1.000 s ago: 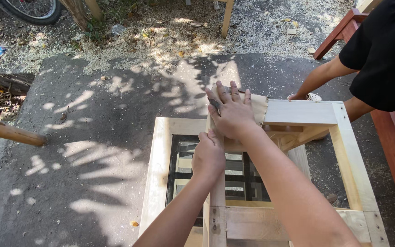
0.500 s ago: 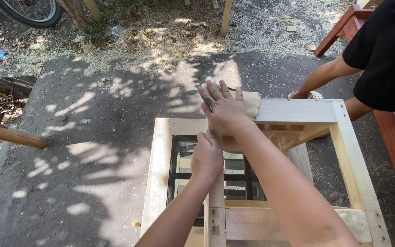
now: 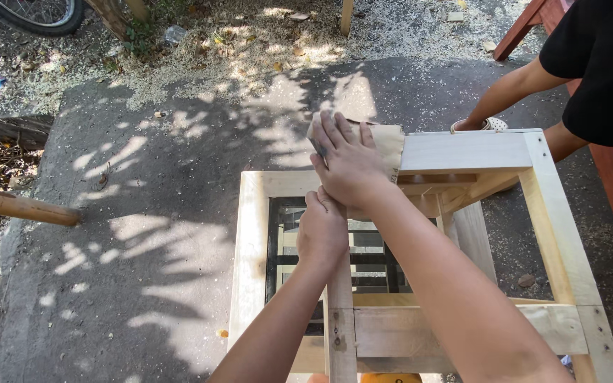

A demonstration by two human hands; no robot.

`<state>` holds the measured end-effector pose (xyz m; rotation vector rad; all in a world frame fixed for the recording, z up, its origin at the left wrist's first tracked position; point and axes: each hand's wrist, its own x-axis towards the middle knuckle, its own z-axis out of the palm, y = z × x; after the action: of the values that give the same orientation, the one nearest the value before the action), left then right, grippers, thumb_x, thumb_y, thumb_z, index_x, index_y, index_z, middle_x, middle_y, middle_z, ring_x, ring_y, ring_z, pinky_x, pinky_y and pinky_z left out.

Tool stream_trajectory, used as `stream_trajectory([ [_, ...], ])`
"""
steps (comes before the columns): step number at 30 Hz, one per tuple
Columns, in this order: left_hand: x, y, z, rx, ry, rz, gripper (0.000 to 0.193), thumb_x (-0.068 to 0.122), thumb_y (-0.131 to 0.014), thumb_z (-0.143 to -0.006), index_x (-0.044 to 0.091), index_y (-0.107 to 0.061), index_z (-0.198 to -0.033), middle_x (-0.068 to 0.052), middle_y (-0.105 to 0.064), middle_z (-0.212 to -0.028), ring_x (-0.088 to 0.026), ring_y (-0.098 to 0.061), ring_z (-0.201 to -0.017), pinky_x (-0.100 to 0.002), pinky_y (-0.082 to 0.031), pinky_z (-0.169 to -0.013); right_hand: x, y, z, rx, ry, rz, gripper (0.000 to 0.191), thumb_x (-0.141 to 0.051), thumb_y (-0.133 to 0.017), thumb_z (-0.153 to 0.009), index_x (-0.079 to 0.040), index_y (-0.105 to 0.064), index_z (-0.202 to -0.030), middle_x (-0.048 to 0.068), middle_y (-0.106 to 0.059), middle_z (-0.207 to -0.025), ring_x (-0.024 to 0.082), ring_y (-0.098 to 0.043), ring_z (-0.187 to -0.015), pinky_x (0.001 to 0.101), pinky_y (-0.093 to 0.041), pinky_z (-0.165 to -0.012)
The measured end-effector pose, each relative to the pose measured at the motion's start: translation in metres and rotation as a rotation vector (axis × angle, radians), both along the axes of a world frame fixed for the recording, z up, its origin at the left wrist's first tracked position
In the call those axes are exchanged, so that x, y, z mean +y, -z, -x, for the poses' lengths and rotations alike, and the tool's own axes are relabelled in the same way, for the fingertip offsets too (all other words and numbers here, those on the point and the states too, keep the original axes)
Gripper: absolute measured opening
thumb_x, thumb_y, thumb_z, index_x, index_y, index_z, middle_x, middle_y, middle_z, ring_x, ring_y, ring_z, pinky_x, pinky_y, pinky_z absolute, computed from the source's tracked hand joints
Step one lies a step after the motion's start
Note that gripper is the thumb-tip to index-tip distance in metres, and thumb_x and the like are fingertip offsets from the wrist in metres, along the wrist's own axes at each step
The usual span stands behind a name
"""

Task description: The person sands a small wooden stool frame with sandpaper, rubbing the top rails, edges and legs while steadying the frame with the other hand, and periodically rotates the stool to reach different sides. Another person sands a separate wooden chair nearby.

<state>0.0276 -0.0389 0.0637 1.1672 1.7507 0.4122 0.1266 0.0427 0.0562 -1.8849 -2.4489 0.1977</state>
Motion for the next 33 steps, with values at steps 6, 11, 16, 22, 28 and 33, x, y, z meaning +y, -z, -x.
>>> stream_trajectory([
  [6, 0.001, 0.000, -0.002, 0.018, -0.010, -0.004, 0.058, 0.052, -0.017, -0.104, 0.009, -0.054, -0.118, -0.020, -0.075, -0.101, -0.042, -0.070, -0.102, -0.055, -0.051, -0.089, -0.060, 0.009, -0.034, 0.015, -0.079, 0.065, 0.059, -0.049, -0.025, -0.101, -0.039, -0.023, -0.159, -0.007, -0.011, -0.170, 0.023, -0.006, -0.156, 0.0524, 0.002, -0.123],
  [11, 0.003, 0.006, 0.002, 0.051, 0.010, -0.056, 0.058, 0.051, -0.017, -0.106, 0.008, -0.053, -0.120, -0.023, -0.071, -0.106, -0.045, -0.067, -0.103, -0.057, -0.048, -0.090, -0.017, -0.007, -0.013, -0.099, 0.026, 0.162, 0.058, -0.049, -0.027, -0.102, -0.040, -0.019, -0.160, -0.005, -0.005, -0.169, 0.027, -0.001, -0.155, 0.0555, 0.004, -0.121],
  [16, -0.001, 0.006, 0.005, 0.031, 0.004, 0.005, 0.059, 0.051, -0.017, -0.105, 0.008, -0.053, -0.120, -0.021, -0.074, -0.104, -0.042, -0.070, -0.103, -0.055, -0.051, -0.090, -0.047, -0.008, -0.008, 0.043, -0.082, -0.020, 0.061, -0.046, -0.028, -0.103, -0.030, -0.022, -0.161, -0.005, -0.011, -0.171, 0.026, -0.006, -0.156, 0.0536, 0.001, -0.123],
  [22, 0.002, -0.001, 0.002, 0.032, 0.003, -0.013, 0.058, 0.051, -0.016, -0.105, 0.009, -0.053, -0.121, -0.021, -0.074, -0.102, -0.042, -0.069, -0.103, -0.055, -0.050, -0.091, -0.044, -0.008, -0.018, -0.046, -0.067, 0.098, 0.061, -0.048, -0.024, -0.103, -0.033, -0.018, -0.161, -0.009, -0.010, -0.170, 0.023, -0.005, -0.155, 0.0530, 0.003, -0.124],
  [28, -0.001, 0.000, 0.003, 0.022, 0.004, -0.013, 0.059, 0.050, -0.016, -0.105, 0.008, -0.054, -0.121, -0.022, -0.073, -0.104, -0.043, -0.069, -0.102, -0.056, -0.050, -0.090, 0.000, -0.007, -0.005, 0.016, 0.027, 0.103, 0.062, -0.047, -0.021, -0.102, -0.027, -0.014, -0.161, -0.005, -0.005, -0.169, 0.024, 0.000, -0.155, 0.0540, 0.006, -0.120],
  [33, -0.005, 0.005, 0.002, -0.002, -0.022, -0.008, 0.058, 0.051, -0.018, -0.104, 0.009, -0.055, -0.121, -0.022, -0.073, -0.107, -0.044, -0.068, -0.105, -0.056, -0.050, -0.091, -0.079, 0.009, -0.029, 0.016, -0.110, 0.040, 0.062, -0.045, -0.026, -0.103, -0.028, -0.020, -0.162, -0.008, -0.011, -0.170, 0.022, -0.007, -0.156, 0.0526, 0.002, -0.123],
])
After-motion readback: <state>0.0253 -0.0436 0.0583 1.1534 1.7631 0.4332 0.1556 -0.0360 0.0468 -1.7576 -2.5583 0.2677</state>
